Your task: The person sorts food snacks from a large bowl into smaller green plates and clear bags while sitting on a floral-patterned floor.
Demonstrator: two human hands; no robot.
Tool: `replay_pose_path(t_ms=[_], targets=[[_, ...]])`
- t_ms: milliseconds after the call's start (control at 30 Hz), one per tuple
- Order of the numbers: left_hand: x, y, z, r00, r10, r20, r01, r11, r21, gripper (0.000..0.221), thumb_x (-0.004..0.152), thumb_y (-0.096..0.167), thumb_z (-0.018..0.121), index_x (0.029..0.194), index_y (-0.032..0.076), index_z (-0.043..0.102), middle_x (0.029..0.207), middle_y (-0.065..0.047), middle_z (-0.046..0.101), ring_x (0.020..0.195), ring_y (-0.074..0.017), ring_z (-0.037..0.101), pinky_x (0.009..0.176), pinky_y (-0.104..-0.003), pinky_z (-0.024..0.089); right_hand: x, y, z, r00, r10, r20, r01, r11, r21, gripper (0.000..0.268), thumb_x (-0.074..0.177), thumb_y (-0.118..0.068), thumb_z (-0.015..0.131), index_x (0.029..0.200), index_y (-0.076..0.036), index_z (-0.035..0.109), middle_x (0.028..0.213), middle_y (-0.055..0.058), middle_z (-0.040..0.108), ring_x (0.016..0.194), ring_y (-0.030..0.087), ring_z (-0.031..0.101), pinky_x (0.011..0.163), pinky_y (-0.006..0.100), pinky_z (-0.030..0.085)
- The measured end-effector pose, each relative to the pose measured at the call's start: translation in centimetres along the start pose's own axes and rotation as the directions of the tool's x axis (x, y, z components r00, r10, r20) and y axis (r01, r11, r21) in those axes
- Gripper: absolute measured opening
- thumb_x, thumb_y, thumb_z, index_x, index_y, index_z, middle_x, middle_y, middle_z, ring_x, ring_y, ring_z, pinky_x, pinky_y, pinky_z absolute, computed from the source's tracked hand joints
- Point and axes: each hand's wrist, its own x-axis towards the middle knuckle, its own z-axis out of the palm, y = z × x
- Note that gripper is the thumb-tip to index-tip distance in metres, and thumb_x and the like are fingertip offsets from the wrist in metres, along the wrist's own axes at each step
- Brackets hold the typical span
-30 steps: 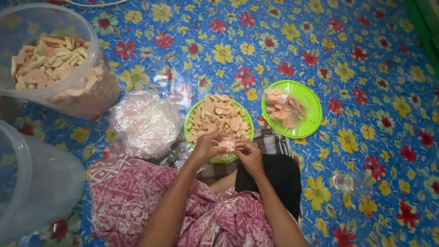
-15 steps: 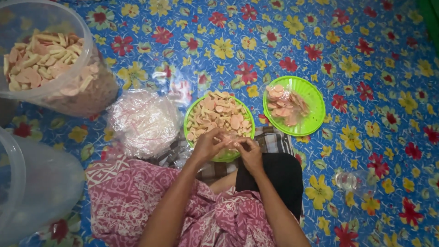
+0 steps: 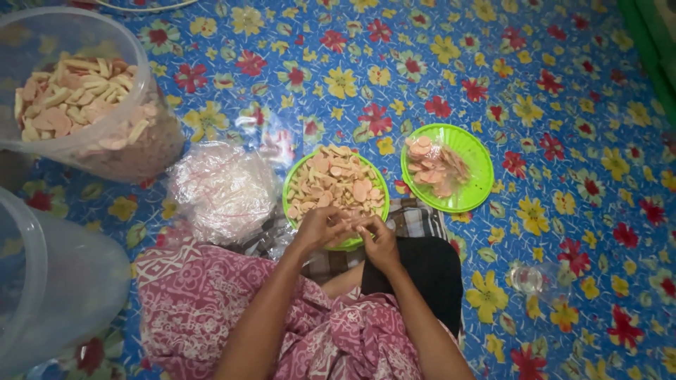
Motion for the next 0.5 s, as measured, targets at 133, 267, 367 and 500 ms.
replay_pose_path(t_ms=[133,267,367,500], targets=[[-1.2,1.6,-0.2,1.0,0.018,0.01,-0.018,1.0,-0.01,0.019,0.069,0.015,0.075,0.088,0.016,0.074,0.076,-0.008,0.071,0.068,-0.0249,0.067,0.061,-0.032,0.054,-0.4,-0.1,0.0,1.0,-0.02,0.02,0.02,1.0,0.009,0.001,0.085,-0.005,0.062,0.086,-0.005,0.061,0.087,0.013,0.069,0.093,0.029,0.066,0.083,0.041,0.05],[-1.1,0.8,-0.3,1.0,0.026,-0.017,-0.027,0.999,-0.047,0.02,0.068,0.018,0.078,0.087,0.016,0.075,0.077,-0.009,0.071,0.066,-0.0243,0.068,0.06,-0.032,0.054,-0.4,0.2,0.1,0.999,-0.04,0.006,0.039,0.999,0.034,0.01,0.081,-0.007,0.069,0.089,-0.006,0.064,0.088,0.012,0.07,0.093,0.028,0.066,0.082,0.041,0.051],[-1.1,0.3,-0.1,0.998,0.043,-0.047,-0.046,0.997,-0.068,0.02,0.067,0.02,0.08,0.086,0.017,0.075,0.076,-0.007,0.071,0.066,-0.0227,0.067,0.06,-0.03,0.053,-0.5,0.5,-0.1,0.999,-0.028,-0.021,0.028,1.0,-0.006,0.031,0.074,-0.012,0.077,0.1,-0.005,0.061,0.097,0.013,0.065,0.097,0.029,0.063,0.085,0.041,0.05],[-1.7,1.2,-0.2,0.996,0.054,-0.064,-0.06,0.994,-0.096,0.02,0.066,0.021,0.081,0.085,0.019,0.076,0.076,-0.006,0.071,0.067,-0.0222,0.067,0.06,-0.031,0.053,-0.6,1.5,-0.2,0.999,0.048,0.007,-0.047,0.997,-0.063,0.03,0.076,-0.018,0.077,0.101,-0.006,0.066,0.096,0.013,0.063,0.098,0.032,0.061,0.086,0.042,0.049]])
